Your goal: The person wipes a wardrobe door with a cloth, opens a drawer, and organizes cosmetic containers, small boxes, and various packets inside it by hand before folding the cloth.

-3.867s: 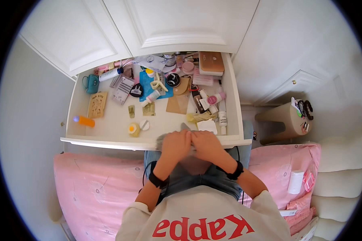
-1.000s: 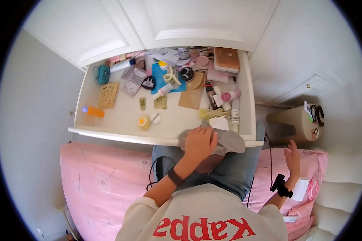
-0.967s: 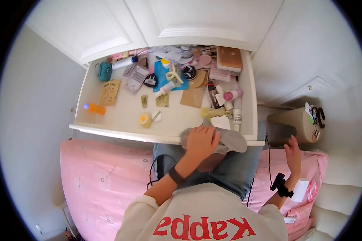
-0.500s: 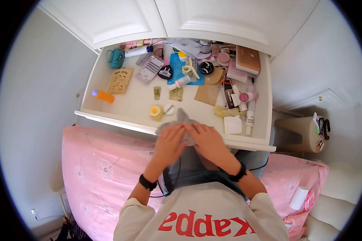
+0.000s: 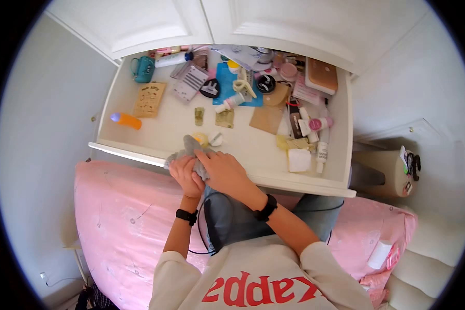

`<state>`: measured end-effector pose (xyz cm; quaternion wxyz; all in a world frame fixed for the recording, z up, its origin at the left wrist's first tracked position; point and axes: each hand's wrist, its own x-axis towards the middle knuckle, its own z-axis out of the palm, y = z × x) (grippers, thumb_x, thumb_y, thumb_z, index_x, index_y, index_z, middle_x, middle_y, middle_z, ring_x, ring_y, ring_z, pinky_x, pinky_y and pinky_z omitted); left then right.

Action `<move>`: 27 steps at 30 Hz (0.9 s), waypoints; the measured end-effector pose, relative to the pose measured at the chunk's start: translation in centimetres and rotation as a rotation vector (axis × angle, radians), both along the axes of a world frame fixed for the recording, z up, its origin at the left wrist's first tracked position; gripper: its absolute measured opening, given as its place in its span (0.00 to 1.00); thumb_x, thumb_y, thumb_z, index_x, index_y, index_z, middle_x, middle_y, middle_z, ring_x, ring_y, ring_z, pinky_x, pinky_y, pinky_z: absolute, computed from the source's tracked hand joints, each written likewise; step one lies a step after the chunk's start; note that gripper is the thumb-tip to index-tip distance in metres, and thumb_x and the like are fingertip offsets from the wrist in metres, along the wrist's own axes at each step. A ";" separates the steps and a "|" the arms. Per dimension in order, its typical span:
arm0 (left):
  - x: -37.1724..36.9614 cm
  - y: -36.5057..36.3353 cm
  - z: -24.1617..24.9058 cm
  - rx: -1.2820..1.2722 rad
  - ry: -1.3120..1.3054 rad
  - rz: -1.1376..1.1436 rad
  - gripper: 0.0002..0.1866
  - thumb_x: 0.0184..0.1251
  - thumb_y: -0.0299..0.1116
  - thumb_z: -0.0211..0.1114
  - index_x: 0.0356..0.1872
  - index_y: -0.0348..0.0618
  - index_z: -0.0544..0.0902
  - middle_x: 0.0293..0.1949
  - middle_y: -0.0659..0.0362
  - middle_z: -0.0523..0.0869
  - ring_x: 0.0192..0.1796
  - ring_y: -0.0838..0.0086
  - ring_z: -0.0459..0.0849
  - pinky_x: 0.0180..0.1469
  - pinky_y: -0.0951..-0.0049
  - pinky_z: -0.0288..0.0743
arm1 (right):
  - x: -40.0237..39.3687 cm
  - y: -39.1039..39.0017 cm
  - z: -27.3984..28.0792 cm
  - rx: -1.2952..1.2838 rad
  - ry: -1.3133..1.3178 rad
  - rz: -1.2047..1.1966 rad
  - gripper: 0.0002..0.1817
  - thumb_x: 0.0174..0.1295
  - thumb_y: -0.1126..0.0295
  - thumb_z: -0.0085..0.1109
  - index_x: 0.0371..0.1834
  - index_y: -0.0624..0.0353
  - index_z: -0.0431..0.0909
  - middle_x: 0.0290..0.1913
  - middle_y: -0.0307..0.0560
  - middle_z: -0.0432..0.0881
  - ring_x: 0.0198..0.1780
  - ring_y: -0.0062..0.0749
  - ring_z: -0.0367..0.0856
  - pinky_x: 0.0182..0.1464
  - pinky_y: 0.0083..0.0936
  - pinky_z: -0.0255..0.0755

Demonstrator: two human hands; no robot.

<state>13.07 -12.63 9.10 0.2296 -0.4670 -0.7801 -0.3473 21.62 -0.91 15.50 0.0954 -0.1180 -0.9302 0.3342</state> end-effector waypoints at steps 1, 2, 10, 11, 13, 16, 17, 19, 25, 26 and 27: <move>0.5 0.4 0.3 0.000 -0.029 0.020 0.15 0.65 0.36 0.41 0.41 0.40 0.74 0.43 0.54 0.76 0.51 0.58 0.72 0.62 0.52 0.49 | 0.1 0.1 -0.3 -0.005 0.012 -0.010 0.31 0.43 0.67 0.62 0.55 0.58 0.66 0.35 0.49 0.77 0.36 0.42 0.76 0.38 0.34 0.70; 1.0 0.6 0.7 0.001 -0.059 0.047 0.15 0.65 0.35 0.41 0.41 0.40 0.74 0.43 0.53 0.76 0.51 0.58 0.72 0.62 0.52 0.48 | 0.3 0.3 -0.4 0.016 0.030 -0.009 0.30 0.45 0.65 0.60 0.55 0.58 0.66 0.34 0.49 0.77 0.35 0.42 0.76 0.38 0.33 0.70; 4.5 2.1 2.2 -0.044 -0.155 0.112 0.14 0.63 0.33 0.42 0.43 0.39 0.73 0.46 0.52 0.74 0.57 0.58 0.67 0.65 0.50 0.44 | 2.9 1.2 -0.9 0.047 0.114 -0.023 0.32 0.41 0.67 0.63 0.54 0.59 0.67 0.36 0.49 0.79 0.37 0.42 0.78 0.38 0.35 0.71; 5.2 2.4 2.2 -0.073 -0.156 0.085 0.14 0.63 0.32 0.43 0.44 0.38 0.72 0.47 0.51 0.73 0.57 0.57 0.66 0.65 0.50 0.44 | 3.6 1.7 -0.7 0.039 0.082 -0.014 0.32 0.41 0.67 0.62 0.54 0.58 0.67 0.37 0.49 0.79 0.38 0.42 0.78 0.38 0.35 0.71; 7.3 3.3 2.5 -0.133 -0.159 0.026 0.15 0.62 0.32 0.44 0.47 0.37 0.70 0.49 0.50 0.72 0.57 0.56 0.66 0.65 0.50 0.44 | 5.8 3.2 -0.2 0.024 0.016 0.000 0.31 0.42 0.68 0.61 0.55 0.58 0.66 0.39 0.48 0.78 0.39 0.42 0.78 0.40 0.34 0.71; 10.3 4.5 4.5 -0.306 -0.207 -0.138 0.19 0.56 0.32 0.50 0.50 0.37 0.69 0.51 0.50 0.70 0.58 0.55 0.64 0.64 0.49 0.44 | 9.7 5.6 0.9 0.021 -0.033 -0.010 0.32 0.39 0.70 0.60 0.54 0.58 0.66 0.38 0.50 0.78 0.39 0.44 0.77 0.40 0.35 0.71; 11.2 5.1 4.5 -0.316 -0.206 -0.173 0.21 0.55 0.32 0.51 0.51 0.37 0.68 0.51 0.50 0.70 0.58 0.55 0.64 0.64 0.49 0.45 | 10.9 6.2 1.5 0.014 -0.053 -0.018 0.32 0.39 0.70 0.59 0.54 0.58 0.66 0.37 0.50 0.78 0.38 0.44 0.77 0.40 0.35 0.71; 13.1 6.3 4.5 -0.337 -0.216 -0.250 0.23 0.52 0.33 0.53 0.52 0.36 0.68 0.52 0.50 0.69 0.58 0.56 0.64 0.64 0.49 0.47 | 12.9 7.2 2.2 -0.026 -0.156 -0.063 0.33 0.38 0.72 0.59 0.55 0.58 0.67 0.39 0.51 0.78 0.40 0.46 0.77 0.42 0.36 0.71; 19.5 11.6 5.1 -0.366 -0.177 -0.452 0.23 0.52 0.35 0.55 0.49 0.34 0.69 0.50 0.49 0.70 0.54 0.58 0.67 0.60 0.55 0.54 | 20.2 10.2 2.4 -0.014 -0.168 -0.280 0.32 0.38 0.73 0.60 0.54 0.56 0.70 0.44 0.52 0.78 0.46 0.46 0.76 0.47 0.35 0.70; 20.4 12.4 5.0 -0.353 -0.171 -0.479 0.22 0.52 0.35 0.55 0.49 0.34 0.69 0.49 0.49 0.71 0.53 0.58 0.67 0.60 0.56 0.55 | 21.1 10.5 2.5 -0.023 -0.181 -0.324 0.31 0.38 0.73 0.60 0.54 0.56 0.70 0.45 0.52 0.78 0.46 0.46 0.76 0.47 0.35 0.70; 20.9 12.9 5.0 -0.340 -0.163 -0.507 0.22 0.53 0.35 0.55 0.48 0.33 0.69 0.49 0.48 0.71 0.53 0.58 0.67 0.59 0.57 0.56 | 21.8 10.7 2.4 0.000 -0.171 -0.348 0.31 0.39 0.73 0.61 0.53 0.56 0.71 0.45 0.51 0.78 0.46 0.46 0.76 0.47 0.35 0.69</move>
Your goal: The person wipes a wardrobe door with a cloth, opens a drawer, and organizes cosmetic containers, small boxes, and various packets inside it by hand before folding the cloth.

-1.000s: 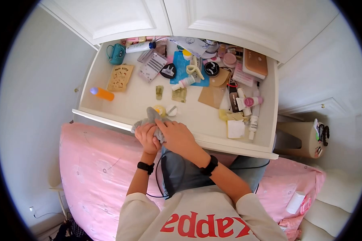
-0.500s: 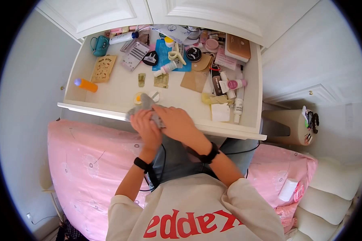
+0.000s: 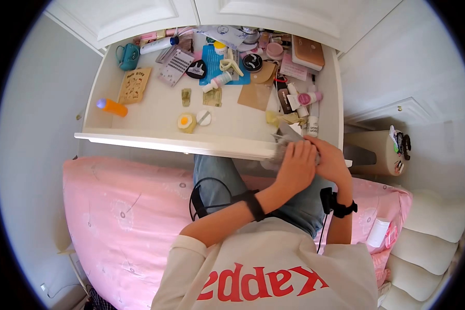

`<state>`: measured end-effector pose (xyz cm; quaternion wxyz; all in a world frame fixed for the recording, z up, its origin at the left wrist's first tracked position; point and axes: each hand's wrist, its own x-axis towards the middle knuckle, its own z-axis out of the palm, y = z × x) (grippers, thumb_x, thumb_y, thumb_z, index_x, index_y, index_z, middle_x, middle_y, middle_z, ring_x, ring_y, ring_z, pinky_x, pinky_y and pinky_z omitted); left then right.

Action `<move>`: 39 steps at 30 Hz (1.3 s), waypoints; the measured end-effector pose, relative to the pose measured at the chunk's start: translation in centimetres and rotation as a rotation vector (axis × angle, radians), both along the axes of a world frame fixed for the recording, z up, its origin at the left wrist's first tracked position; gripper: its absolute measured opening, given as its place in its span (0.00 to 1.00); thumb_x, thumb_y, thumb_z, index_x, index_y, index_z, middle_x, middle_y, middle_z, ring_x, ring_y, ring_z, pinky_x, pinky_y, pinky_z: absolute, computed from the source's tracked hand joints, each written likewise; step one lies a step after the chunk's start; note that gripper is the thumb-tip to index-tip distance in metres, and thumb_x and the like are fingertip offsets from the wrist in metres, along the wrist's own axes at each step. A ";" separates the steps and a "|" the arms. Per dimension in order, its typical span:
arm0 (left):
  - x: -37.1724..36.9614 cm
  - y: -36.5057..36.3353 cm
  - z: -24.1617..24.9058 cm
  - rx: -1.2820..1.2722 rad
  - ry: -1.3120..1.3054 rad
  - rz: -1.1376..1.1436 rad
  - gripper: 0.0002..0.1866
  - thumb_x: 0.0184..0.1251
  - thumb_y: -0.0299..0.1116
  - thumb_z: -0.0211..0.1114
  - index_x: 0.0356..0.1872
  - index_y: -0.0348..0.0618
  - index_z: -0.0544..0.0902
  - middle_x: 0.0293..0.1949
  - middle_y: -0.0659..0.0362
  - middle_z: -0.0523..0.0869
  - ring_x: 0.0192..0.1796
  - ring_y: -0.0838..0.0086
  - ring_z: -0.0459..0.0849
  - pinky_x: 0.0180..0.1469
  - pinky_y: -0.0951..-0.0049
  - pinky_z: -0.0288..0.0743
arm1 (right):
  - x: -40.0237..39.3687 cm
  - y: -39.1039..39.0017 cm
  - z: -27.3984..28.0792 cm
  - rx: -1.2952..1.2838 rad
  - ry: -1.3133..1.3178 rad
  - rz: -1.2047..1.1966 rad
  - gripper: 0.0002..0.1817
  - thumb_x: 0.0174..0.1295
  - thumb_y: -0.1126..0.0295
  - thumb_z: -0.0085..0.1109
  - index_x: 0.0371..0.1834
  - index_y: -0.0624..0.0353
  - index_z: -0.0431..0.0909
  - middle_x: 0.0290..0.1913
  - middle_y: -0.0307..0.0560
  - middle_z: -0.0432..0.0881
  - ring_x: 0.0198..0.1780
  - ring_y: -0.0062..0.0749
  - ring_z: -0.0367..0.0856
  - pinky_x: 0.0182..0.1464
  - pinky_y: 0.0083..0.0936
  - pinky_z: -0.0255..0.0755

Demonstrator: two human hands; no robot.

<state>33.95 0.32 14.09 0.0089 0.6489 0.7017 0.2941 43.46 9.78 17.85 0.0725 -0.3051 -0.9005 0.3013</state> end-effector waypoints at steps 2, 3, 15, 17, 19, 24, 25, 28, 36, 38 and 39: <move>0.3 0.5 0.0 0.012 -0.027 -0.042 0.21 0.54 0.35 0.54 0.48 0.33 0.70 0.48 0.48 0.71 0.52 0.58 0.68 0.58 0.59 0.58 | 0.9 0.1 -0.5 0.056 0.011 -0.046 0.30 0.39 0.73 0.61 0.53 0.55 0.71 0.45 0.51 0.78 0.46 0.46 0.76 0.48 0.35 0.69; 0.2 0.5 0.1 0.018 -0.039 -0.061 0.21 0.54 0.35 0.54 0.48 0.33 0.70 0.48 0.48 0.71 0.51 0.58 0.68 0.57 0.60 0.58 | 0.8 -0.1 -0.3 0.075 -0.025 -0.048 0.30 0.39 0.73 0.61 0.53 0.55 0.71 0.46 0.51 0.78 0.46 0.46 0.76 0.48 0.35 0.69; -9.4 -6.9 -1.0 0.095 -0.043 -0.082 0.25 0.53 0.35 0.60 0.54 0.41 0.71 0.54 0.56 0.72 0.56 0.64 0.70 0.58 0.64 0.60 | -7.4 -4.6 -0.1 0.221 -0.092 0.156 0.32 0.38 0.70 0.64 0.53 0.58 0.69 0.43 0.47 0.77 0.45 0.42 0.75 0.46 0.34 0.68; -12.5 -8.8 -0.8 0.100 -0.104 0.036 0.23 0.52 0.34 0.60 0.52 0.42 0.73 0.52 0.57 0.75 0.55 0.64 0.72 0.58 0.62 0.60 | -10.8 -6.3 -0.3 0.207 -0.108 0.188 0.33 0.38 0.70 0.64 0.54 0.57 0.67 0.41 0.47 0.77 0.45 0.41 0.75 0.46 0.33 0.68; -15.1 -10.7 -0.5 0.127 -0.159 0.165 0.20 0.51 0.32 0.60 0.48 0.42 0.75 0.48 0.57 0.77 0.54 0.63 0.73 0.59 0.60 0.59 | -14.1 -8.2 -0.6 0.201 -0.090 0.213 0.34 0.38 0.70 0.64 0.56 0.57 0.66 0.40 0.47 0.77 0.44 0.40 0.75 0.46 0.33 0.68; -19.0 -12.9 -1.6 0.233 -0.057 0.450 0.14 0.51 0.29 0.54 0.41 0.43 0.78 0.44 0.58 0.79 0.51 0.63 0.74 0.60 0.56 0.56 | -20.2 -11.6 -1.5 0.241 0.016 0.257 0.36 0.39 0.69 0.64 0.57 0.60 0.64 0.42 0.45 0.75 0.46 0.35 0.75 0.45 0.30 0.68; -19.7 -13.2 -2.1 0.256 -0.036 0.465 0.13 0.52 0.29 0.53 0.40 0.44 0.78 0.43 0.59 0.79 0.51 0.63 0.75 0.60 0.56 0.55 | -20.7 -11.8 -1.6 0.240 0.008 0.271 0.36 0.39 0.69 0.64 0.57 0.60 0.64 0.43 0.45 0.75 0.46 0.35 0.75 0.46 0.30 0.68; -20.8 -13.3 -3.3 0.296 0.031 0.476 0.12 0.53 0.32 0.51 0.37 0.45 0.78 0.42 0.59 0.80 0.49 0.65 0.75 0.60 0.58 0.55 | -21.6 -12.0 -1.5 0.234 -0.001 0.302 0.36 0.40 0.69 0.63 0.58 0.62 0.63 0.44 0.44 0.74 0.47 0.34 0.74 0.46 0.29 0.68; -20.3 -12.6 -5.0 0.397 0.088 0.546 0.12 0.59 0.36 0.46 0.35 0.47 0.79 0.40 0.62 0.79 0.49 0.67 0.74 0.60 0.59 0.53 | -21.2 -11.4 -1.2 0.229 -0.017 0.360 0.35 0.42 0.69 0.61 0.58 0.62 0.63 0.48 0.47 0.73 0.48 0.35 0.73 0.48 0.29 0.67; -20.0 -12.3 -5.1 0.414 0.089 0.563 0.14 0.62 0.36 0.43 0.35 0.44 0.77 0.39 0.59 0.79 0.48 0.64 0.73 0.61 0.57 0.50 | -21.2 -11.4 -1.3 0.233 0.008 0.356 0.33 0.44 0.69 0.59 0.58 0.62 0.63 0.48 0.47 0.73 0.49 0.35 0.72 0.49 0.28 0.67; -19.9 -12.1 -5.2 0.417 0.077 0.583 0.14 0.62 0.36 0.43 0.34 0.44 0.77 0.39 0.58 0.78 0.49 0.63 0.73 0.61 0.56 0.49 | -21.1 -11.4 -1.4 0.235 0.021 0.355 0.32 0.45 0.70 0.58 0.58 0.62 0.63 0.48 0.47 0.73 0.49 0.35 0.72 0.49 0.28 0.66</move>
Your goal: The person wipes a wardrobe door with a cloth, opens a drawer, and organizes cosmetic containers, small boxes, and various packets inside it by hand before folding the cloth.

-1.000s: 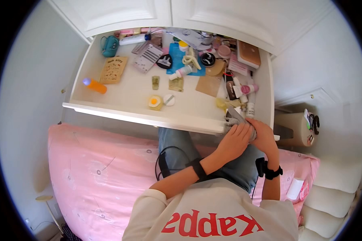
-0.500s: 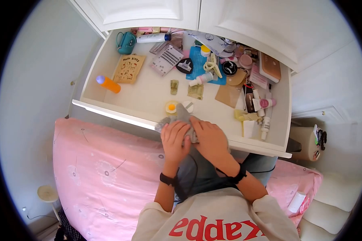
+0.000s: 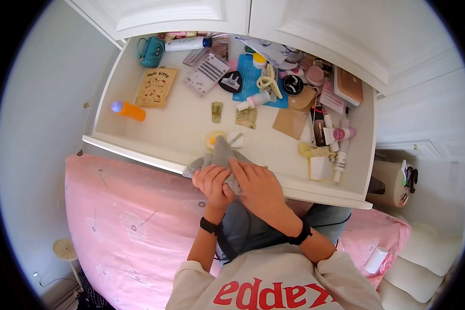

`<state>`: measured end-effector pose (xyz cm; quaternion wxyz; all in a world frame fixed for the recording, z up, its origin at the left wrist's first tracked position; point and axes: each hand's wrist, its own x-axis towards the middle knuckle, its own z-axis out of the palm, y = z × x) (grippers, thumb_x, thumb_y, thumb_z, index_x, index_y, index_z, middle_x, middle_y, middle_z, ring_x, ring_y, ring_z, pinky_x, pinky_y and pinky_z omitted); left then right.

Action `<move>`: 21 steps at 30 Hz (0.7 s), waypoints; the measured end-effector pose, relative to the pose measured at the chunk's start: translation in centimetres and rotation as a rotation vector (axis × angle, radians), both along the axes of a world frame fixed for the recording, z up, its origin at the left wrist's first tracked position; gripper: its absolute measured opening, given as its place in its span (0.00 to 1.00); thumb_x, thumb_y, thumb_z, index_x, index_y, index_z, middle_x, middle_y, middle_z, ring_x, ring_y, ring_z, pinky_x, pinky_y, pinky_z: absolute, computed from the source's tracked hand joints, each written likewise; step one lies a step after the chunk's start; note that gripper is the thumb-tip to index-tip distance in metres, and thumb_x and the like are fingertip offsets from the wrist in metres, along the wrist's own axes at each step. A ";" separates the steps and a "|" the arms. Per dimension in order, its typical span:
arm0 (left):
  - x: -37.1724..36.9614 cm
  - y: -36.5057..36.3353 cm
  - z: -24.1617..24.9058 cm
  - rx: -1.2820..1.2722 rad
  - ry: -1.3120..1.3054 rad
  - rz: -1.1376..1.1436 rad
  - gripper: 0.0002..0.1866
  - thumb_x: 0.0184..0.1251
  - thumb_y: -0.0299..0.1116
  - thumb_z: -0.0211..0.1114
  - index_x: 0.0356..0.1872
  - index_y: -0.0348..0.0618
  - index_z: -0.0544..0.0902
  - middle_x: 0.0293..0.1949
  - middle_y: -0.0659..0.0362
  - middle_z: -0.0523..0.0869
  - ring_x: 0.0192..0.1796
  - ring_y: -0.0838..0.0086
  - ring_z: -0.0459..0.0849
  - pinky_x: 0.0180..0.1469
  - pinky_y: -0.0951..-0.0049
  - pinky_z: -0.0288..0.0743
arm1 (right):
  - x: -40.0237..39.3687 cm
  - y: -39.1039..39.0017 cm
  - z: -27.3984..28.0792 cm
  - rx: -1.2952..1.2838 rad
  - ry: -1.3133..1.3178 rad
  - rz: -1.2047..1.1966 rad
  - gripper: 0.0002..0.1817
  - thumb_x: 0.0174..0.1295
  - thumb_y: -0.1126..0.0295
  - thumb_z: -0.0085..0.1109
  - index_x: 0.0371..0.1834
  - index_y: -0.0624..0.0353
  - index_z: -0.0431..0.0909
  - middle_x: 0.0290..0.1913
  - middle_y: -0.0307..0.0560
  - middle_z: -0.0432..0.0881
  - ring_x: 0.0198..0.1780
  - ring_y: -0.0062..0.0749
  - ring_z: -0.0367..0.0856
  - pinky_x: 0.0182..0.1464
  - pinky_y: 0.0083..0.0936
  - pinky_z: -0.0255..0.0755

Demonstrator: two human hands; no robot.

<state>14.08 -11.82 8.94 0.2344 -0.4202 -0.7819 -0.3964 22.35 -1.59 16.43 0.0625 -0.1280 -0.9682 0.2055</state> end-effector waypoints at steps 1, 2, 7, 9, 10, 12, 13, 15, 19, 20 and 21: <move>0.2 0.1 0.1 0.005 -0.015 0.015 0.14 0.62 0.36 0.42 0.34 0.43 0.77 0.39 0.58 0.78 0.49 0.62 0.72 0.62 0.56 0.48 | 0.1 0.0 -0.1 0.006 0.019 0.008 0.32 0.46 0.69 0.57 0.58 0.62 0.63 0.48 0.47 0.73 0.49 0.34 0.72 0.49 0.27 0.66; 0.5 0.2 0.1 0.010 -0.029 0.029 0.14 0.62 0.36 0.42 0.34 0.43 0.77 0.38 0.57 0.78 0.49 0.61 0.72 0.62 0.55 0.47 | 0.3 0.1 -0.2 0.012 0.038 0.015 0.31 0.47 0.69 0.56 0.58 0.62 0.63 0.48 0.47 0.73 0.49 0.34 0.72 0.49 0.27 0.66; 1.5 0.8 -0.4 0.040 -0.053 0.044 0.14 0.63 0.35 0.41 0.37 0.43 0.75 0.43 0.55 0.76 0.52 0.60 0.69 0.64 0.52 0.44 | 1.1 0.5 -0.4 0.098 0.092 0.040 0.28 0.51 0.65 0.53 0.57 0.61 0.65 0.49 0.45 0.73 0.49 0.33 0.72 0.50 0.25 0.65; 2.4 1.2 -0.5 0.056 -0.071 0.054 0.14 0.62 0.35 0.41 0.38 0.44 0.76 0.44 0.57 0.76 0.54 0.60 0.68 0.65 0.53 0.42 | 1.8 0.7 -0.5 0.125 0.134 0.030 0.27 0.52 0.63 0.52 0.56 0.61 0.65 0.50 0.44 0.74 0.50 0.32 0.72 0.50 0.25 0.65; 3.1 1.5 -0.5 0.065 -0.087 0.069 0.13 0.62 0.35 0.42 0.39 0.46 0.76 0.45 0.58 0.77 0.55 0.61 0.68 0.65 0.53 0.40 | 2.3 0.7 -0.5 0.142 0.140 0.026 0.27 0.52 0.63 0.52 0.56 0.61 0.66 0.50 0.44 0.73 0.51 0.32 0.72 0.51 0.26 0.64; 4.5 2.2 -0.8 0.084 -0.103 0.066 0.14 0.60 0.35 0.43 0.40 0.47 0.76 0.46 0.59 0.77 0.57 0.62 0.67 0.66 0.54 0.38 | 3.6 1.1 -0.5 0.181 0.149 0.018 0.27 0.52 0.62 0.52 0.56 0.61 0.66 0.52 0.44 0.73 0.52 0.32 0.71 0.53 0.26 0.64; 5.2 2.4 -1.1 0.093 -0.104 0.048 0.14 0.60 0.35 0.44 0.42 0.47 0.75 0.48 0.59 0.77 0.58 0.61 0.66 0.66 0.53 0.37 | 4.3 1.2 -0.4 0.186 0.175 -0.003 0.27 0.51 0.64 0.53 0.56 0.61 0.66 0.52 0.44 0.73 0.53 0.32 0.71 0.54 0.27 0.63; 6.6 2.7 -1.4 0.092 -0.096 -0.001 0.14 0.59 0.35 0.45 0.43 0.46 0.75 0.50 0.58 0.76 0.59 0.61 0.65 0.66 0.53 0.36 | 5.8 1.3 -0.4 0.196 0.227 -0.039 0.27 0.49 0.69 0.53 0.56 0.60 0.67 0.52 0.42 0.74 0.55 0.33 0.71 0.57 0.29 0.63; 8.3 2.5 -1.2 0.011 -0.073 -0.140 0.15 0.57 0.34 0.50 0.45 0.46 0.74 0.53 0.58 0.75 0.61 0.60 0.65 0.66 0.53 0.38 | 8.8 1.5 -1.2 0.303 0.192 -0.056 0.26 0.53 0.68 0.49 0.59 0.60 0.66 0.56 0.44 0.71 0.60 0.33 0.67 0.61 0.28 0.58; 8.6 2.3 -1.0 -0.019 -0.070 -0.178 0.15 0.56 0.33 0.51 0.46 0.46 0.74 0.54 0.58 0.75 0.61 0.60 0.65 0.66 0.53 0.39 | 9.4 1.5 -1.2 0.305 0.185 -0.069 0.26 0.54 0.69 0.49 0.59 0.59 0.66 0.57 0.43 0.71 0.61 0.33 0.66 0.62 0.29 0.57; 8.7 2.0 -0.6 -0.054 -0.059 -0.220 0.16 0.55 0.33 0.52 0.47 0.46 0.74 0.55 0.58 0.74 0.62 0.60 0.65 0.66 0.54 0.41 | 9.9 1.4 -1.3 0.306 0.179 -0.082 0.26 0.54 0.70 0.48 0.59 0.58 0.66 0.57 0.43 0.71 0.62 0.33 0.66 0.63 0.29 0.56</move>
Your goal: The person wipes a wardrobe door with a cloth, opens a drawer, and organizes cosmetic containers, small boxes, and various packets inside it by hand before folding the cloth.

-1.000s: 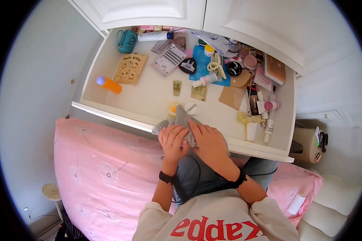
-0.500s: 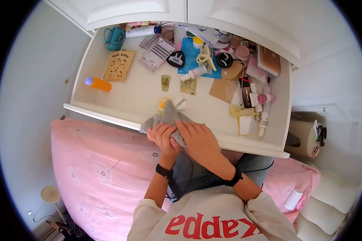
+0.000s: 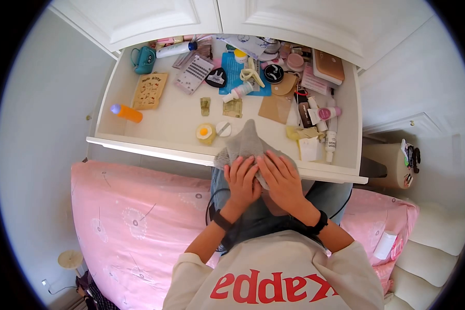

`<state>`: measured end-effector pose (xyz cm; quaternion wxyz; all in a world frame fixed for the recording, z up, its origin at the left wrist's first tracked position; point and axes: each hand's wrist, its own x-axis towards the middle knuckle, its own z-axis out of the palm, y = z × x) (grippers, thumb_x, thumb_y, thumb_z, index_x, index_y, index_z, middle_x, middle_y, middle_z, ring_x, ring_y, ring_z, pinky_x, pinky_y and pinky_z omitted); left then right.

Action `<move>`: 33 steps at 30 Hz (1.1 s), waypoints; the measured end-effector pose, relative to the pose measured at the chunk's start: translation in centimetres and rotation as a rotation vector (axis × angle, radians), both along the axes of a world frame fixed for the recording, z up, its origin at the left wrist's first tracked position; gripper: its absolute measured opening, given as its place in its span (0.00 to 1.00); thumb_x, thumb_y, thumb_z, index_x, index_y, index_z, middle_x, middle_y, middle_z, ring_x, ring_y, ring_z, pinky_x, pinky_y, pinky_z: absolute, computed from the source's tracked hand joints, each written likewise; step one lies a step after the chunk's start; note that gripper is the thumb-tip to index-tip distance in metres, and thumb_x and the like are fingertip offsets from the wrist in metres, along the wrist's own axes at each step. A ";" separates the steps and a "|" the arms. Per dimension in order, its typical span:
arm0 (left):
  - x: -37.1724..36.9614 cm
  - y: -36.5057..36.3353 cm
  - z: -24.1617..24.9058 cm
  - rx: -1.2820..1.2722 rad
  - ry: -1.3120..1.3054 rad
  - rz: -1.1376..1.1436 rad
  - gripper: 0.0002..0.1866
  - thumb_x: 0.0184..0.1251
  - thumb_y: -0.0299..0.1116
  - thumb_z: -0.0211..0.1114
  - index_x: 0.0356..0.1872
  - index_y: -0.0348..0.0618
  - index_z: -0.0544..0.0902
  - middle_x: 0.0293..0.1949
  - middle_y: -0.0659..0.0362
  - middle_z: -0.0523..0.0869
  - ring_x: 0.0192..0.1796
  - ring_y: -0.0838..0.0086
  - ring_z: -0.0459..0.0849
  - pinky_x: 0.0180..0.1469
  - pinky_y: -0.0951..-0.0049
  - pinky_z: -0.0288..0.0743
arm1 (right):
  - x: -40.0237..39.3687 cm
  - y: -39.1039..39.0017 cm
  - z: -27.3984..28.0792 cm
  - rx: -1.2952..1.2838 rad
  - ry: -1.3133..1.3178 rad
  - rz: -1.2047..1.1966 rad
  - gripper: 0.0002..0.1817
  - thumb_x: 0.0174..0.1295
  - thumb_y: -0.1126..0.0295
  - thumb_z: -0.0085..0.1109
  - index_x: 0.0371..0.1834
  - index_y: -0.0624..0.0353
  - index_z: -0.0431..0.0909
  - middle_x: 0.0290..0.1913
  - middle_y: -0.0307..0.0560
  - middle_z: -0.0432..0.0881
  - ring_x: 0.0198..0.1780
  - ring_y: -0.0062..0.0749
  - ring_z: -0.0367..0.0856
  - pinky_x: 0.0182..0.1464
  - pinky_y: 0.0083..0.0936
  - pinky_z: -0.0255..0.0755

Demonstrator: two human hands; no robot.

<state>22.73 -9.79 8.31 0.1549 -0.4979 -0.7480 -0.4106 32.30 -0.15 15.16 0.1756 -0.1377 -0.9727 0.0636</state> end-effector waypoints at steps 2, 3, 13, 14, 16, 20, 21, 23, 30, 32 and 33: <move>-0.2 -0.9 0.8 -0.066 0.028 -0.085 0.18 0.53 0.32 0.55 0.49 0.46 0.74 0.56 0.58 0.74 0.62 0.61 0.65 0.66 0.54 0.45 | 0.9 -0.3 -0.3 -0.006 0.026 0.005 0.25 0.54 0.71 0.48 0.59 0.56 0.67 0.57 0.42 0.71 0.63 0.31 0.65 0.64 0.29 0.53; -0.3 -1.4 1.1 -0.085 0.044 -0.121 0.19 0.53 0.32 0.56 0.49 0.46 0.74 0.56 0.58 0.73 0.63 0.62 0.66 0.65 0.55 0.47 | 1.3 -0.4 -0.5 -0.009 0.039 0.008 0.25 0.54 0.71 0.47 0.59 0.55 0.67 0.57 0.41 0.71 0.63 0.31 0.64 0.65 0.28 0.51; -1.5 -4.7 0.3 -0.169 0.063 -0.215 0.23 0.44 0.22 0.60 0.47 0.42 0.74 0.54 0.54 0.72 0.59 0.57 0.68 0.59 0.57 0.61 | 1.6 -1.6 -2.2 -0.016 0.005 0.144 0.26 0.55 0.72 0.46 0.61 0.47 0.67 0.61 0.34 0.69 0.66 0.24 0.60 0.67 0.26 0.44; -1.6 -4.8 0.0 -0.133 0.031 -0.207 0.22 0.42 0.21 0.60 0.46 0.41 0.74 0.53 0.52 0.72 0.58 0.54 0.68 0.58 0.56 0.61 | 1.3 -1.7 -2.8 -0.009 0.016 0.164 0.26 0.55 0.72 0.46 0.61 0.47 0.67 0.62 0.34 0.68 0.66 0.23 0.60 0.67 0.25 0.45; -2.1 -5.3 0.1 -0.144 -0.018 -0.160 0.21 0.42 0.20 0.60 0.43 0.40 0.74 0.50 0.52 0.73 0.56 0.53 0.69 0.56 0.56 0.62 | 0.4 -1.8 -3.9 -0.004 0.021 0.215 0.26 0.56 0.71 0.46 0.61 0.48 0.66 0.63 0.34 0.66 0.66 0.20 0.59 0.66 0.22 0.48; -3.8 -6.6 -0.5 -0.154 -0.048 -0.061 0.18 0.43 0.19 0.58 0.40 0.40 0.73 0.48 0.51 0.73 0.51 0.52 0.70 0.53 0.56 0.63 | -2.0 -2.4 -4.2 -0.078 0.007 0.339 0.26 0.57 0.70 0.45 0.62 0.52 0.64 0.65 0.34 0.63 0.67 0.18 0.58 0.63 0.18 0.54; -4.2 -7.0 -0.4 -0.163 -0.058 -0.020 0.17 0.43 0.20 0.58 0.39 0.40 0.73 0.46 0.51 0.73 0.51 0.52 0.70 0.52 0.57 0.64 | -2.8 -2.7 -4.1 -0.111 0.007 0.364 0.26 0.57 0.70 0.45 0.63 0.53 0.64 0.66 0.35 0.63 0.67 0.18 0.58 0.62 0.17 0.56; -4.8 -8.1 -0.1 -0.178 -0.079 0.051 0.15 0.44 0.20 0.57 0.38 0.40 0.73 0.43 0.50 0.74 0.49 0.52 0.71 0.51 0.57 0.65 | -4.5 -3.5 -4.6 -0.263 -0.001 0.448 0.27 0.57 0.70 0.44 0.63 0.55 0.63 0.65 0.37 0.64 0.65 0.20 0.62 0.61 0.18 0.59; -7.6 -11.7 -4.7 -0.193 -0.586 0.168 0.12 0.52 0.21 0.53 0.40 0.35 0.72 0.39 0.47 0.74 0.45 0.53 0.72 0.50 0.63 0.65 | -9.4 -6.3 -8.8 -0.385 -0.088 0.522 0.18 0.56 0.71 0.46 0.52 0.54 0.70 0.48 0.40 0.75 0.51 0.30 0.75 0.51 0.20 0.69; -8.0 -11.7 -5.6 -0.265 -0.810 0.175 0.11 0.56 0.23 0.53 0.41 0.34 0.72 0.39 0.47 0.74 0.44 0.55 0.73 0.49 0.65 0.66 | -10.0 -6.0 -9.2 -0.450 -0.112 0.502 0.15 0.56 0.70 0.46 0.47 0.54 0.72 0.49 0.41 0.74 0.54 0.31 0.72 0.55 0.25 0.67; -8.0 -11.6 -5.9 -0.287 -0.894 0.211 0.13 0.57 0.24 0.53 0.44 0.33 0.72 0.41 0.46 0.75 0.46 0.56 0.73 0.50 0.66 0.66 | -10.1 -5.9 -10.1 -0.415 0.007 0.492 0.15 0.56 0.70 0.46 0.47 0.54 0.72 0.50 0.41 0.74 0.55 0.31 0.72 0.56 0.26 0.66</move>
